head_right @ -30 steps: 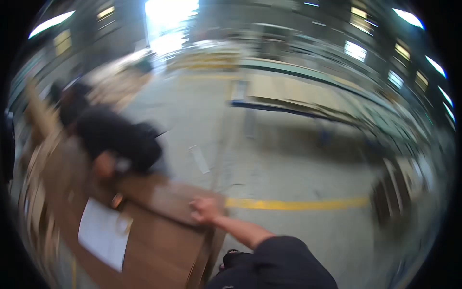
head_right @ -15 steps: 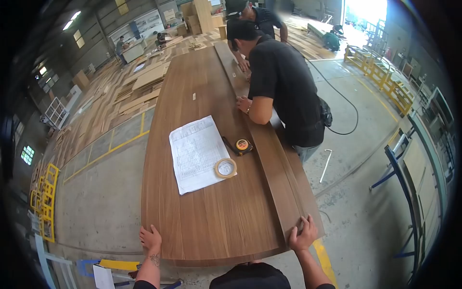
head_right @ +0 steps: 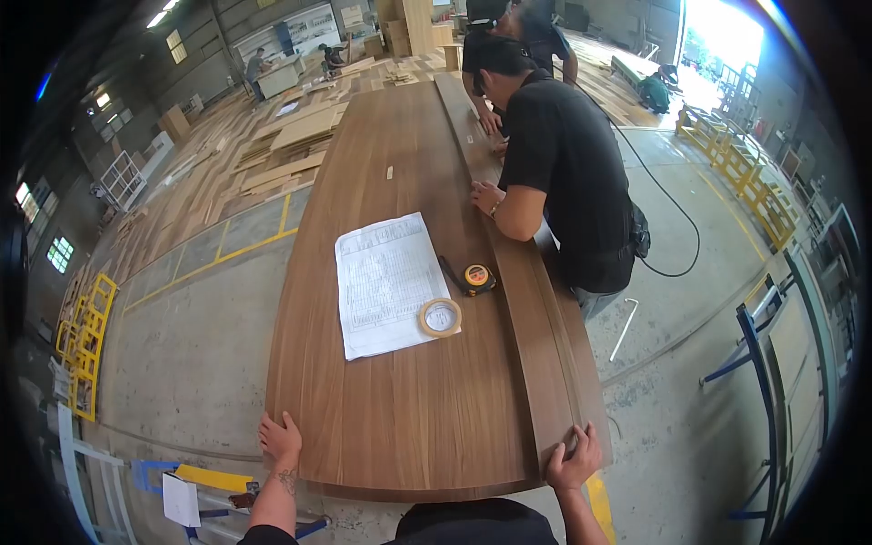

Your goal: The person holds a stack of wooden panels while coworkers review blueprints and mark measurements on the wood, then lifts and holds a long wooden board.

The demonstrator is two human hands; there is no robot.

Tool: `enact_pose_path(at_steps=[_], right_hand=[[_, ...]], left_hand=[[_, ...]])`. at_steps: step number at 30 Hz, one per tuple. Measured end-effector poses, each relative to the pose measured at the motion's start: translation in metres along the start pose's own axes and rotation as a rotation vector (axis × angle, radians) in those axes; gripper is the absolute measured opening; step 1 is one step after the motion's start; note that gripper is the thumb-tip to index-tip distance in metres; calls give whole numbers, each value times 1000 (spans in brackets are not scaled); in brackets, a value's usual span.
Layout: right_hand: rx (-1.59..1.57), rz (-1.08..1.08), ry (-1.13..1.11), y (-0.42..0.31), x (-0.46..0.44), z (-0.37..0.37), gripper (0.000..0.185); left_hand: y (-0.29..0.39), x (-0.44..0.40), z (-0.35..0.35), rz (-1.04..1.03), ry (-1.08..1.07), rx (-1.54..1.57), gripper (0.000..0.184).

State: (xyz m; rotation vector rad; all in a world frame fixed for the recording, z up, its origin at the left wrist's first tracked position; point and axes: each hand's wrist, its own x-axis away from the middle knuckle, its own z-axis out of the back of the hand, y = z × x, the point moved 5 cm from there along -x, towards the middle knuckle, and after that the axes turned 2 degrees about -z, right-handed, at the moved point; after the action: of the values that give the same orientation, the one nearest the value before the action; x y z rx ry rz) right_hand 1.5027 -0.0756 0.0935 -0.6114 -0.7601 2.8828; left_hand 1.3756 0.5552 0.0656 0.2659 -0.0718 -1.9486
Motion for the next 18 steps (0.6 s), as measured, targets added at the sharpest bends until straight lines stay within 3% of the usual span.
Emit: enact_pose_path(at_steps=[18], right_hand=[[31, -38, -73, -1, 0, -3, 49]], left_hand=[[4, -3, 3, 34, -11, 38, 62]])
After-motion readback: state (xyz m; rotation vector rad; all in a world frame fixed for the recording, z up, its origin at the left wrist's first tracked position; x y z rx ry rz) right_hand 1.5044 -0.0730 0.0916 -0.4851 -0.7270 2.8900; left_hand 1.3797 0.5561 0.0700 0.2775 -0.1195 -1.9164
